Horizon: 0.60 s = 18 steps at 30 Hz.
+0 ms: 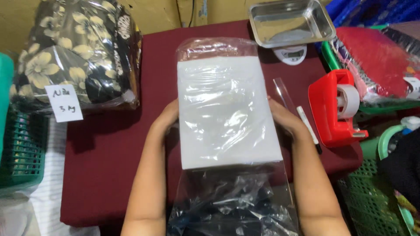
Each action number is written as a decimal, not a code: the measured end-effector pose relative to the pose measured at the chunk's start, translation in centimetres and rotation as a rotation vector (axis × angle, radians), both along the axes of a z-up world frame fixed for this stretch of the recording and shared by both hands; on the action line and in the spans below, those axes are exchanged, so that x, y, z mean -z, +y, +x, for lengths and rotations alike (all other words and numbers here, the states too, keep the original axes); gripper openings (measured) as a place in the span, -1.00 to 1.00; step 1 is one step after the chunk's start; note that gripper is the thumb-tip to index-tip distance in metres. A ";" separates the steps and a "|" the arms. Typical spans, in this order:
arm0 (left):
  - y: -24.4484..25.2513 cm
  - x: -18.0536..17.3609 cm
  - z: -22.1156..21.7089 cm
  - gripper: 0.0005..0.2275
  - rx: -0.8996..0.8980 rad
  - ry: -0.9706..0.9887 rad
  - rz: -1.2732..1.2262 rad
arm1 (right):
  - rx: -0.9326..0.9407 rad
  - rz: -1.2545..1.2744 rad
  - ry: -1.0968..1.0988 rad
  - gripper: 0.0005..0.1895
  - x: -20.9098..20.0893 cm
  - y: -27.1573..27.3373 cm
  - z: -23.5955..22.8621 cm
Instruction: The person wraps a folded white cloth in a clear plastic bag on a maroon table. They fold the bag edges around the cloth, smooth the plastic, and seal the top using a red tape dispenser. The wrapped package remains on the table.
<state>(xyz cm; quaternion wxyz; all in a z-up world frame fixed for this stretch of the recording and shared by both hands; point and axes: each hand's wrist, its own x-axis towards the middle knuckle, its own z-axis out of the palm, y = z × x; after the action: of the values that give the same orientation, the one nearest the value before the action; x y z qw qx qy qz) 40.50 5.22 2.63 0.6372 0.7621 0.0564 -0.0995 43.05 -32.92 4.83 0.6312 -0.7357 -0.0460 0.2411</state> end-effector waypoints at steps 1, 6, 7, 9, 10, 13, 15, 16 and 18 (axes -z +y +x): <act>-0.7 -0.3 -0.4 -0.63 0.005 0.009 -0.002 | 0.005 -0.002 0.009 -0.32 -0.4 0.8 -0.7; -2.1 1.1 -0.4 -0.68 -0.232 0.160 -0.053 | 0.026 0.078 -0.100 -0.34 0.3 2.4 -1.8; -1.9 2.4 -0.1 -0.68 -0.237 0.161 -0.054 | 0.021 0.078 -0.100 -0.34 0.4 2.5 -2.0; -1.5 4.9 0.2 -0.76 -0.227 0.022 -0.299 | 0.103 0.103 0.006 -0.41 0.3 2.8 -2.7; -1.4 4.7 0.4 -0.76 -0.223 0.012 -0.298 | 0.105 0.105 -0.004 -0.41 0.4 2.9 -2.5; -1.9 3.9 0.1 -0.80 -0.295 0.036 -0.255 | 0.244 0.020 -0.026 -0.52 1.3 2.2 -2.6; -2.0 2.4 -0.8 -0.87 -0.306 0.014 -0.258 | 0.222 0.028 -0.113 -0.59 2.3 1.8 -2.4; -2.0 2.2 -0.9 -0.87 -0.306 0.016 -0.258 | 0.222 0.027 -0.111 -0.59 2.2 1.8 -2.6; -2.0 1.8 -1.2 -0.83 -0.341 0.036 -0.166 | 0.253 -0.057 -0.153 -0.67 1.8 1.9 -2.9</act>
<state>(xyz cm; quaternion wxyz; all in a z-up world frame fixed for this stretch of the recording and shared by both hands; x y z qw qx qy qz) 39.26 3.25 0.79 0.7043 0.6846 0.1876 -0.0079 40.20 -30.97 3.05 0.6300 -0.7696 0.0059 0.1043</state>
